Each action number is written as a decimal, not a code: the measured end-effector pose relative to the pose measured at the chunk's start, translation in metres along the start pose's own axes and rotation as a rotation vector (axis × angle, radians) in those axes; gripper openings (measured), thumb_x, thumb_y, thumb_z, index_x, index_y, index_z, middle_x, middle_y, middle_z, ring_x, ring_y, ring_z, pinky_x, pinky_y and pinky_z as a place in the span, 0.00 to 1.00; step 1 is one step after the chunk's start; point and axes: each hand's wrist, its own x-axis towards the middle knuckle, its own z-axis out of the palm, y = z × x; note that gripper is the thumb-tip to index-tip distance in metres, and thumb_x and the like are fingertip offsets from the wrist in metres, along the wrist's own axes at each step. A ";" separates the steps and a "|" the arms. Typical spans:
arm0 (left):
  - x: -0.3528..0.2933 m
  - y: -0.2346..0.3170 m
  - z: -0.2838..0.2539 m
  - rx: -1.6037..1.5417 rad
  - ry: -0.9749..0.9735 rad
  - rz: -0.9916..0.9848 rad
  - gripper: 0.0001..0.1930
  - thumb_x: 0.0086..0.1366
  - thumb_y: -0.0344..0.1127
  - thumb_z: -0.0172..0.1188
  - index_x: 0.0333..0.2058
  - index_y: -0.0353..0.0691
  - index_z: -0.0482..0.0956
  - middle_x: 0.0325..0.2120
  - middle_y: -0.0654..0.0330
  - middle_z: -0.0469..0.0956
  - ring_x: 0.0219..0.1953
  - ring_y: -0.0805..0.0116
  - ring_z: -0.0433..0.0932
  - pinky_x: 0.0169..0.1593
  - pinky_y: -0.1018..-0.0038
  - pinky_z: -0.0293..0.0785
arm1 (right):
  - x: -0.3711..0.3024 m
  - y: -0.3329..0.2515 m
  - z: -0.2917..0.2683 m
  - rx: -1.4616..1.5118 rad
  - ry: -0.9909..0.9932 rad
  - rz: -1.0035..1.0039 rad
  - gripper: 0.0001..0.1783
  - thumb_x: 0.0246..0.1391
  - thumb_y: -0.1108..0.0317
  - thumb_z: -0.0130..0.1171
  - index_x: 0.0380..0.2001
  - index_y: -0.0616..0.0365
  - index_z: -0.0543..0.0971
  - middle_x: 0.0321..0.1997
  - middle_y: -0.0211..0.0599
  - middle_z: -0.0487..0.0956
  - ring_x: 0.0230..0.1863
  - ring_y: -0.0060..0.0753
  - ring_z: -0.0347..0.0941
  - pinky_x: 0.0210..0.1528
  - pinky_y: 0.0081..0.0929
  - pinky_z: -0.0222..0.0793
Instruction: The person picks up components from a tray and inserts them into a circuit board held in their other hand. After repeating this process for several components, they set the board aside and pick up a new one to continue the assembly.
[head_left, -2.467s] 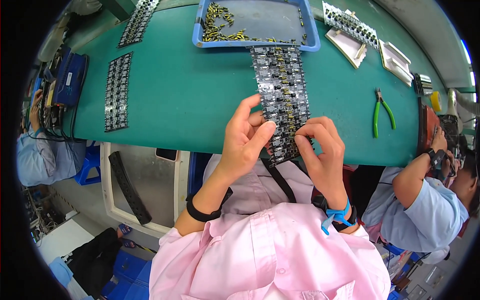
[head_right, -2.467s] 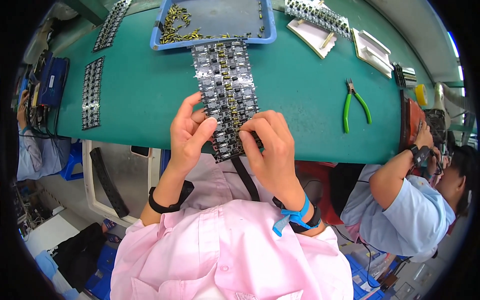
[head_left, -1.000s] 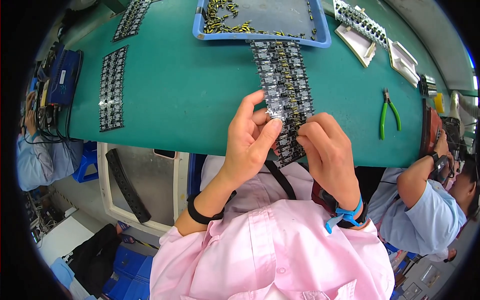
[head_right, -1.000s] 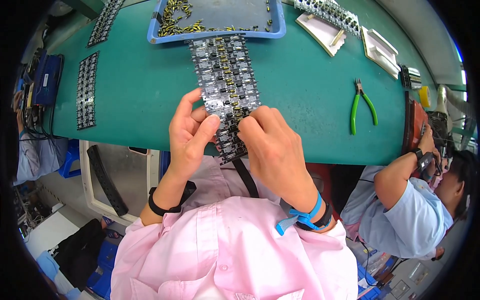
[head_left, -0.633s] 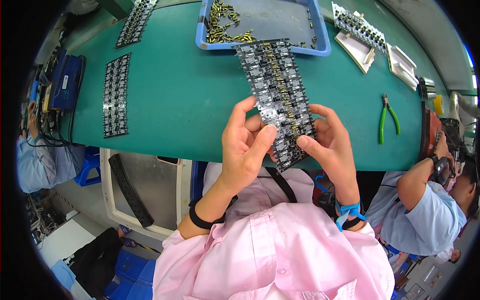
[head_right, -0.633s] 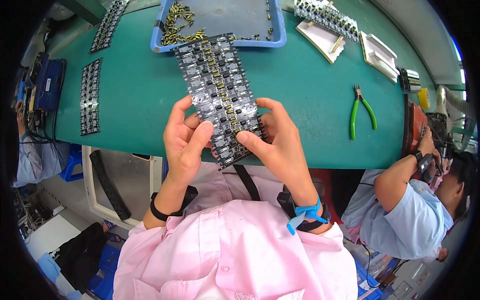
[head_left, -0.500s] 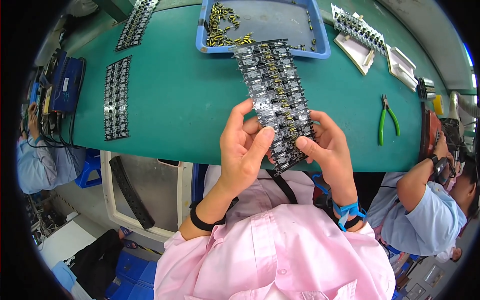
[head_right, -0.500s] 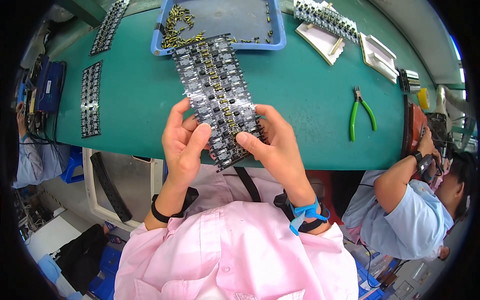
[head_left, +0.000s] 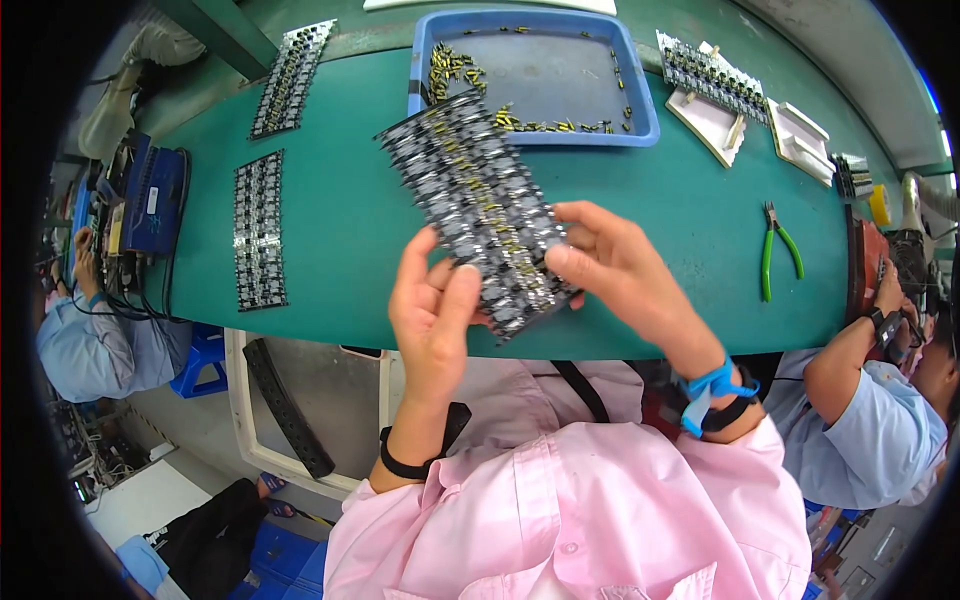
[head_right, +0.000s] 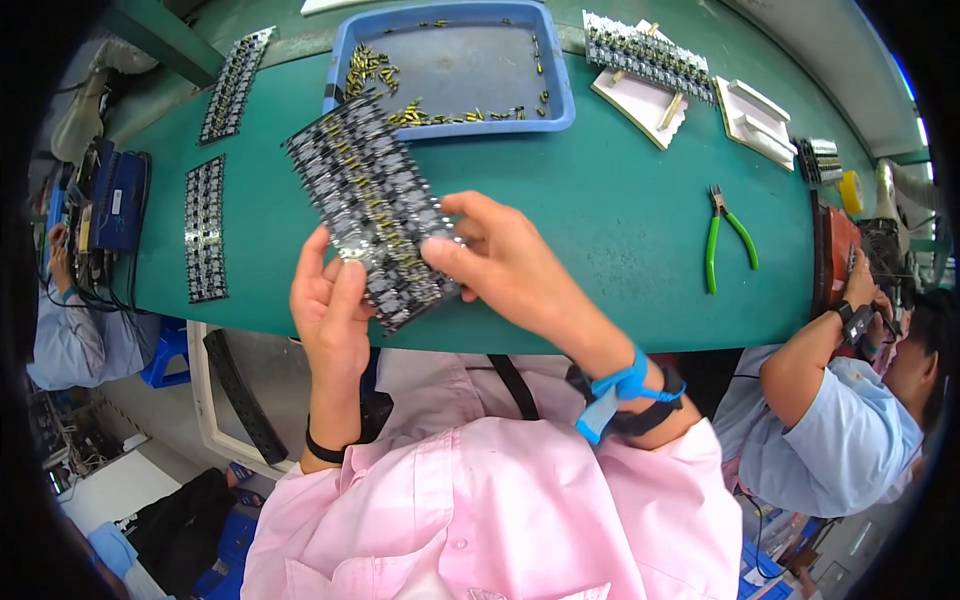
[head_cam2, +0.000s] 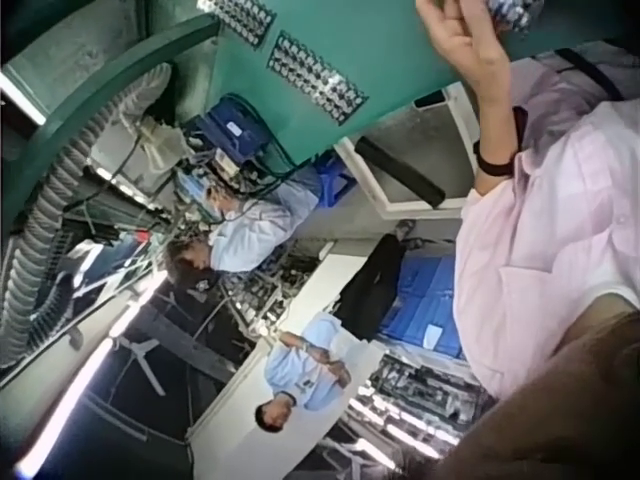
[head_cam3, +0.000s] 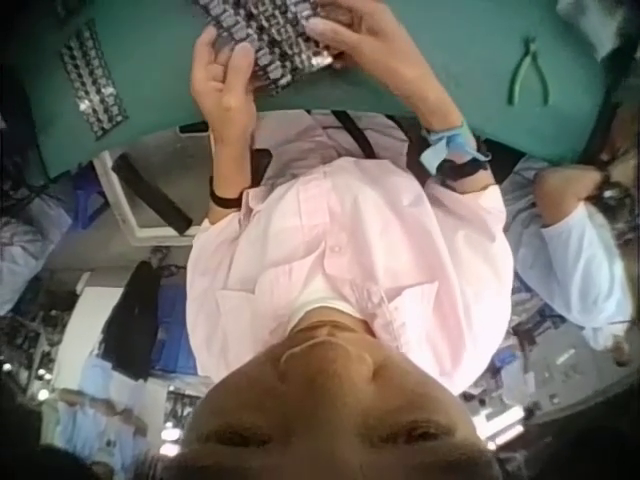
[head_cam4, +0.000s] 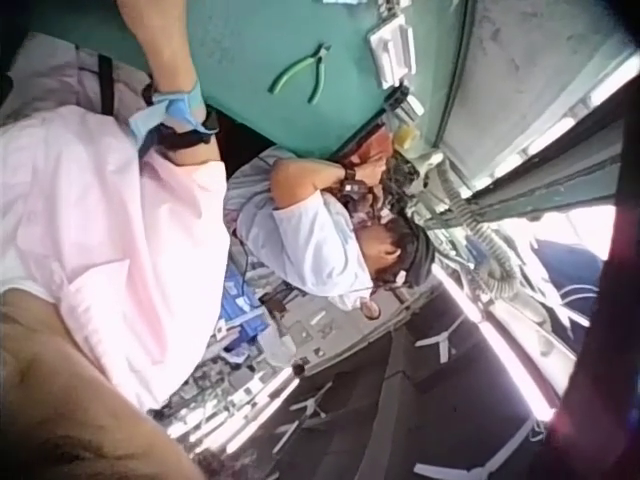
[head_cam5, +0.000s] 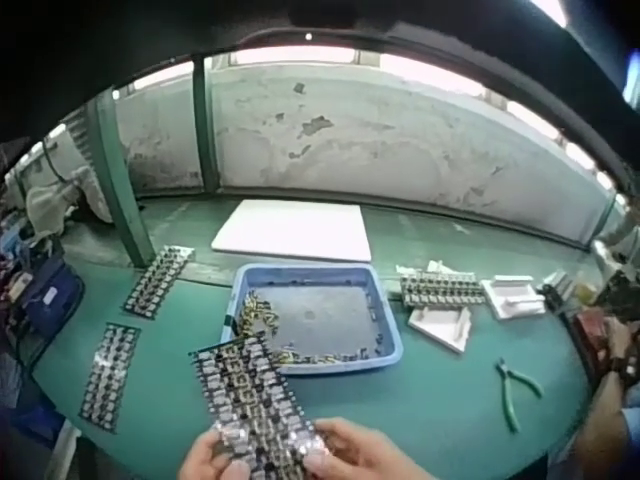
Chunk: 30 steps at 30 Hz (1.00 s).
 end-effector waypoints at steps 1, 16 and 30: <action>0.003 0.001 -0.005 -0.026 0.030 0.011 0.22 0.54 0.27 0.46 0.46 0.29 0.52 0.29 0.58 0.71 0.22 0.84 0.66 0.19 0.89 0.64 | 0.008 -0.006 -0.005 -0.093 -0.040 -0.027 0.12 0.41 0.72 0.50 0.32 0.64 0.67 0.24 0.31 0.71 0.21 0.14 0.64 0.18 0.12 0.58; -0.004 0.023 -0.016 -0.014 0.091 0.063 0.21 0.53 0.27 0.45 0.46 0.28 0.53 0.30 0.57 0.71 0.22 0.84 0.68 0.18 0.91 0.65 | 0.144 -0.034 0.013 -1.376 0.006 -0.500 0.11 0.35 0.68 0.49 0.28 0.54 0.72 0.22 0.41 0.72 0.27 0.42 0.69 0.29 0.33 0.64; -0.005 0.016 -0.001 0.058 0.012 0.031 0.20 0.54 0.28 0.45 0.46 0.30 0.54 0.30 0.58 0.72 0.25 0.83 0.70 0.19 0.90 0.66 | 0.080 -0.064 -0.030 -0.165 -0.007 -0.389 0.07 0.40 0.68 0.48 0.21 0.61 0.71 0.16 0.32 0.71 0.09 0.11 0.57 0.10 0.09 0.47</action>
